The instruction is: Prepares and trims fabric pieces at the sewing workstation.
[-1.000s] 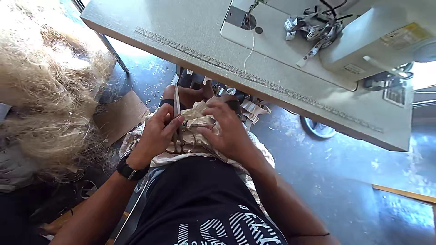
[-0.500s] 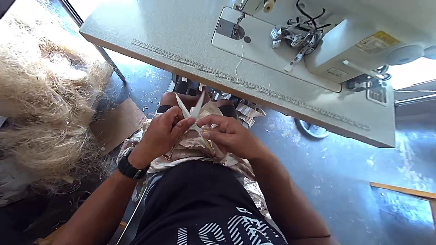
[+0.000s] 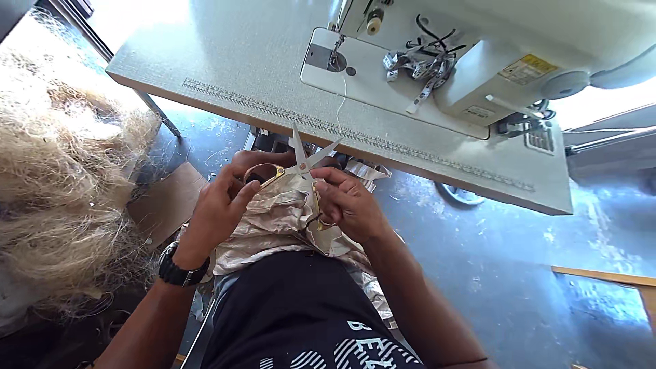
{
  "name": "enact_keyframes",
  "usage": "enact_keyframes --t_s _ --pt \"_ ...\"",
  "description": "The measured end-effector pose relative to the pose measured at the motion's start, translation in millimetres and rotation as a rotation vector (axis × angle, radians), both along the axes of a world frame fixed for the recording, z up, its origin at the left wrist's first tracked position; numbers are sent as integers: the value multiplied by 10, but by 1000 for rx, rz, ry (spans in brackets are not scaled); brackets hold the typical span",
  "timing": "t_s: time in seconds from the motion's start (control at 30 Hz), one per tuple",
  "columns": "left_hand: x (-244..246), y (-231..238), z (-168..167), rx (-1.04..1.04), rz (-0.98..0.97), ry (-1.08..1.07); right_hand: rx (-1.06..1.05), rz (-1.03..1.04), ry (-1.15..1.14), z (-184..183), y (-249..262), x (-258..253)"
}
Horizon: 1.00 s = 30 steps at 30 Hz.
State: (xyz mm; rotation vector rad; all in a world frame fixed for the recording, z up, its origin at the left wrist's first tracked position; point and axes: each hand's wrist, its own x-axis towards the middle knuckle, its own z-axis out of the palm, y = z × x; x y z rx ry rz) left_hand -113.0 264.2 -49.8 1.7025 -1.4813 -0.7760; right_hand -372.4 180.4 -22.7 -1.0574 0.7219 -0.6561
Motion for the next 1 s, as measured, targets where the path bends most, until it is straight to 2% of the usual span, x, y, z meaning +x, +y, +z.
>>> enact_keyframes --t_s 0.1,0.17,0.27,0.4,0.5,0.6,0.67,0.73,0.9,0.97,1.0 --pt "-30 -8 -43 52 65 192 -9 87 21 -5 23 -21" --pt "-12 -21 -24 55 95 420 16 164 50 11 61 -16" --pt "52 -67 44 67 92 772 143 165 -16 -5 129 29" --pt "63 -78 166 58 49 980 237 162 -126 4 147 84" --pt "32 -95 159 -17 -20 1129 193 36 -91 42 144 137" --pt "-166 -113 189 -65 -85 1000 126 -68 -135 71 141 213" --pt "-337 -113 208 -50 -195 888 74 -64 -131 108 155 298" --pt "-486 -115 257 -47 -231 876 10 9 -87 136 204 396" --pt "-509 -339 308 -159 -12 974 -60 201 13 59 264 422" --pt "-337 -283 310 -176 66 879 -142 300 130 36 199 204" --pt "-204 -211 307 -177 86 775 -209 282 231 35 166 72"
